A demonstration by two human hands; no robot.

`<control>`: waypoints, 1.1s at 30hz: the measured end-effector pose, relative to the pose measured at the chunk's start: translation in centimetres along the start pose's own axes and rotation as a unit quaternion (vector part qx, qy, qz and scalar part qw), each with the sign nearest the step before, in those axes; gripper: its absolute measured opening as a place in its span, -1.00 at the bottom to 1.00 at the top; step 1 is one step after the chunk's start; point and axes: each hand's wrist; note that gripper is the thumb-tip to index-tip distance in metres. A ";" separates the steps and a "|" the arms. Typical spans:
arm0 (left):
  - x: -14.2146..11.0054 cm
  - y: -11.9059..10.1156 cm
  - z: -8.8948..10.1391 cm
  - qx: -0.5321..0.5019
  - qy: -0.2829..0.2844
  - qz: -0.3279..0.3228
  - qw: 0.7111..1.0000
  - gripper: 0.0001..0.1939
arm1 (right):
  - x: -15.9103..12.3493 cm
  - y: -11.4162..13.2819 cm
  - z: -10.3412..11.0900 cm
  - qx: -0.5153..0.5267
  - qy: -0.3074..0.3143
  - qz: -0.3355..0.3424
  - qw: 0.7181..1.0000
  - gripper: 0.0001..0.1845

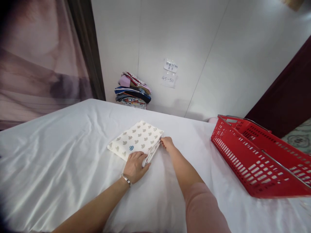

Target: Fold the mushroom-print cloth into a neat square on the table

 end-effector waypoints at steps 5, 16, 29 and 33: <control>0.1 0.1 0.0 -0.007 -0.003 -0.002 1.000 -0.78 | -0.2 0.0 -0.2 0.020 -0.007 0.026 0.999 -0.80; 0.2 0.0 -0.2 -0.025 -0.020 0.016 0.999 -0.79 | -4.1 0.0 -0.1 0.018 0.179 -0.052 0.982 -0.71; -0.1 -0.2 -0.1 -0.012 -0.008 -0.017 1.000 -0.59 | -5.5 -1.2 -0.1 -0.011 0.157 -0.050 0.986 -0.77; -0.1 -0.1 -0.1 -0.005 0.005 -0.016 1.000 -0.60 | -5.6 -1.5 -0.2 -0.011 0.154 -0.039 0.987 -0.75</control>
Point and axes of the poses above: each hand's wrist, its own x-axis towards the middle knuckle, its own z-axis out of the back of the hand, y = z × x, and after that the axes turned 9 degrees about x, right-handed
